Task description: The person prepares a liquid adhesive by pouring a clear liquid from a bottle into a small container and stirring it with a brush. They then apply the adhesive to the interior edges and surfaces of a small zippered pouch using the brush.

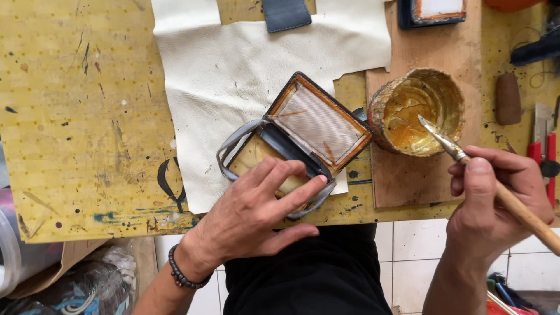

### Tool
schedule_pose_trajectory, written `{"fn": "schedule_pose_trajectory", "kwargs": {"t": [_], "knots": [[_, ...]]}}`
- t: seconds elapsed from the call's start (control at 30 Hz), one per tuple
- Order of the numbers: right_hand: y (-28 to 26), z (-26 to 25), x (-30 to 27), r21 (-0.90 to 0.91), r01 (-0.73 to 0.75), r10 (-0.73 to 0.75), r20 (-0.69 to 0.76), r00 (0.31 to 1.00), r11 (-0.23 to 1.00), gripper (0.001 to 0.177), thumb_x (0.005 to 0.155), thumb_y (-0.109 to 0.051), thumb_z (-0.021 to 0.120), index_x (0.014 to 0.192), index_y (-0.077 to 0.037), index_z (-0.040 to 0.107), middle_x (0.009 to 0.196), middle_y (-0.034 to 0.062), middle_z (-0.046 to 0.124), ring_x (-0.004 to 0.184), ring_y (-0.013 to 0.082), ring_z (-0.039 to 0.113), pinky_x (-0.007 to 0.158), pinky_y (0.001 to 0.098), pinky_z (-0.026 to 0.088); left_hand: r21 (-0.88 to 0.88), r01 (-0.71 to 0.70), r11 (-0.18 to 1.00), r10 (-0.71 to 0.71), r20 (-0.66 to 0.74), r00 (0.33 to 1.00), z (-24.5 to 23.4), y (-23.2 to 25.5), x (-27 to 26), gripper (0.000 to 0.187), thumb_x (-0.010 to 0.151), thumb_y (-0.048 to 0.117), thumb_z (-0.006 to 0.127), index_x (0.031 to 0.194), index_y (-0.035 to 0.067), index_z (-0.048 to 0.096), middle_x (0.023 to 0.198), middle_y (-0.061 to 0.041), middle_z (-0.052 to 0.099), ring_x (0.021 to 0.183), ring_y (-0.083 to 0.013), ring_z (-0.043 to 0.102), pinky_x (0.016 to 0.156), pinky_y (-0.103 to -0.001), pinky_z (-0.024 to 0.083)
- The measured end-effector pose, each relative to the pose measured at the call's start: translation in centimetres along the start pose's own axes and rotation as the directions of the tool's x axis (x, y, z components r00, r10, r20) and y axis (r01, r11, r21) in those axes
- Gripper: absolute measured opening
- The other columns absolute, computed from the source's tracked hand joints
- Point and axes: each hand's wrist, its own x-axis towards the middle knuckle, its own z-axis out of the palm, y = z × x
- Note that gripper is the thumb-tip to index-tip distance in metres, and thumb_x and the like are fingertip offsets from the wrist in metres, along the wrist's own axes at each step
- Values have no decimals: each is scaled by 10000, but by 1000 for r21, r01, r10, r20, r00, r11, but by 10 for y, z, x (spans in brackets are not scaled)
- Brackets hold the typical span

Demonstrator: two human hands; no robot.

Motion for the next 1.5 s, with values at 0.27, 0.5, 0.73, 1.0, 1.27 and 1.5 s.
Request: {"fn": "schedule_pose_trajectory", "kwargs": {"t": [0.27, 0.5, 0.73, 1.0, 1.27, 1.5], "knots": [[-21, -1, 12, -255, 175, -144, 138, 980, 951, 135, 1191, 74, 646, 1214, 191, 710, 1059, 243, 719, 899, 267, 696, 832, 325, 550, 169, -128, 977, 99, 170, 980, -3, -8, 21, 633, 878, 422, 821, 1370, 87, 607, 1512, -204, 562, 1417, -384, 529, 1115, -580, 371], [-24, -3, 19, -243, 152, -106, 191, 976, 958, 105, 1182, 82, 675, 1186, 173, 727, 1037, 217, 704, 840, 228, 637, 744, 298, 495, 187, -32, 982, 52, -103, 993, 6, -1, 30, 170, 1009, 63, 681, 1159, -17, 687, 1184, -214, 687, 1090, -366, 659, 836, -446, 558], [-18, -5, 17, -111, 5, 18, 207, 978, 994, 110, 1184, 50, 638, 1211, 143, 690, 1058, 205, 704, 919, 226, 687, 828, 267, 550, 80, 81, 993, -61, -230, 971, 8, -6, 39, 314, 937, -252, 554, 1166, -38, 568, 1167, -222, 682, 901, -308, 728, 705, -357, 583], [-8, -3, 21, 127, -202, 180, 165, 970, 971, 176, 1133, -82, 594, 1184, 73, 658, 903, 157, 628, 695, 158, 575, 629, 208, 453, 135, 51, 990, -22, -205, 979, 7, -15, 39, 152, 960, -166, 580, 1022, -53, 661, 1168, -223, 677, 1009, -367, 711, 819, -418, 575], [12, -9, 21, 359, -324, 284, 161, 945, 875, 216, 1021, -216, 625, 1091, -13, 639, 806, 92, 559, 600, 156, 512, 551, 233, 411, 89, 215, 973, -188, -246, 951, 16, -14, 34, 327, 993, 162, 778, 1178, -58, 621, 1245, -229, 628, 1105, -390, 654, 987, -464, 559], [17, -14, 25, 407, -396, 323, 238, 916, 823, 164, 967, -134, 614, 1056, -2, 655, 771, 105, 588, 603, 133, 543, 584, 233, 427, 174, 265, 948, -197, -332, 922, 24, -18, 44, 176, 1014, 143, 780, 1042, -1, 683, 1170, -181, 685, 1022, -344, 687, 856, -439, 560]]}}
